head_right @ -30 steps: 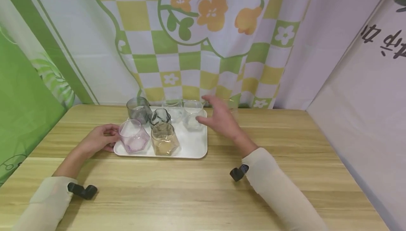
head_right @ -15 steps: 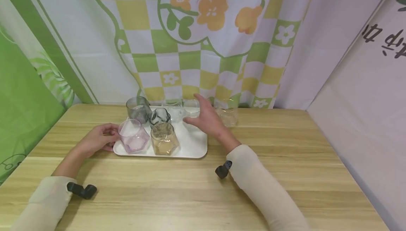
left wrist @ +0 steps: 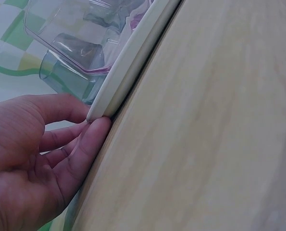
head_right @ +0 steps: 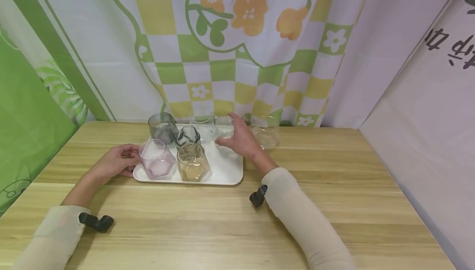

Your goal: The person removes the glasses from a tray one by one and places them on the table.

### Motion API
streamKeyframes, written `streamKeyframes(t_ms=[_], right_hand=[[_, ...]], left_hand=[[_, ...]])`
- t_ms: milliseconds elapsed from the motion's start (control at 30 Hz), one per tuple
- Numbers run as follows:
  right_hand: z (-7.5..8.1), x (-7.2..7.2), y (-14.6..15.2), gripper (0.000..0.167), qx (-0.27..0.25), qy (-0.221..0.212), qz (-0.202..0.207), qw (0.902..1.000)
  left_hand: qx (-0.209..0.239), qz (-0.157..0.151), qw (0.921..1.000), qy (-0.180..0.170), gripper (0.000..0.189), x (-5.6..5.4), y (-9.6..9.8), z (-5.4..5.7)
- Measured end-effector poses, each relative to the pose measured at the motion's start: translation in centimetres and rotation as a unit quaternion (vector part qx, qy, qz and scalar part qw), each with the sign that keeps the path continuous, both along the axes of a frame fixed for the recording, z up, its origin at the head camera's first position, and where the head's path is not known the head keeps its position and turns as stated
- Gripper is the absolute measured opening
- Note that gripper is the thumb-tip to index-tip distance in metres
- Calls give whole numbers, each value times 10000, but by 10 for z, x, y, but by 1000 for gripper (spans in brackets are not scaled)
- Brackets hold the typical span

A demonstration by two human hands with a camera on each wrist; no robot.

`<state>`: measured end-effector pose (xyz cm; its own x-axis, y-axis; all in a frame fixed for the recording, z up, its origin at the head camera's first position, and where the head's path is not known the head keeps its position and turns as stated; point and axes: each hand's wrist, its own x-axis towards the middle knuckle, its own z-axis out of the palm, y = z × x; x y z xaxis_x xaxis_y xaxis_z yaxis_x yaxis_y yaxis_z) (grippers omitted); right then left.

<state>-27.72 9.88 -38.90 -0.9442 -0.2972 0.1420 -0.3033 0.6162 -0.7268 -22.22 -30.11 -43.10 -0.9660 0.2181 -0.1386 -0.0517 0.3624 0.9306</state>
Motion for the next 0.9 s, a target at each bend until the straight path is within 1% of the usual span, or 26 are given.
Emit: streamKeyframes(t_ms=[500,667,900], right_hand=[[-2,-1,0,98,18,107,-58,9999],[-1,-1,0,97,-14,143,-42,9999],[5,0,1,95,-133,333,-41,9993]], left_hand=[[-6,3,10000,-14,43,1,0,1],[-2,22,10000,-3,43,1,-1,1],[-32,33,10000,-1,44,2,0,1]])
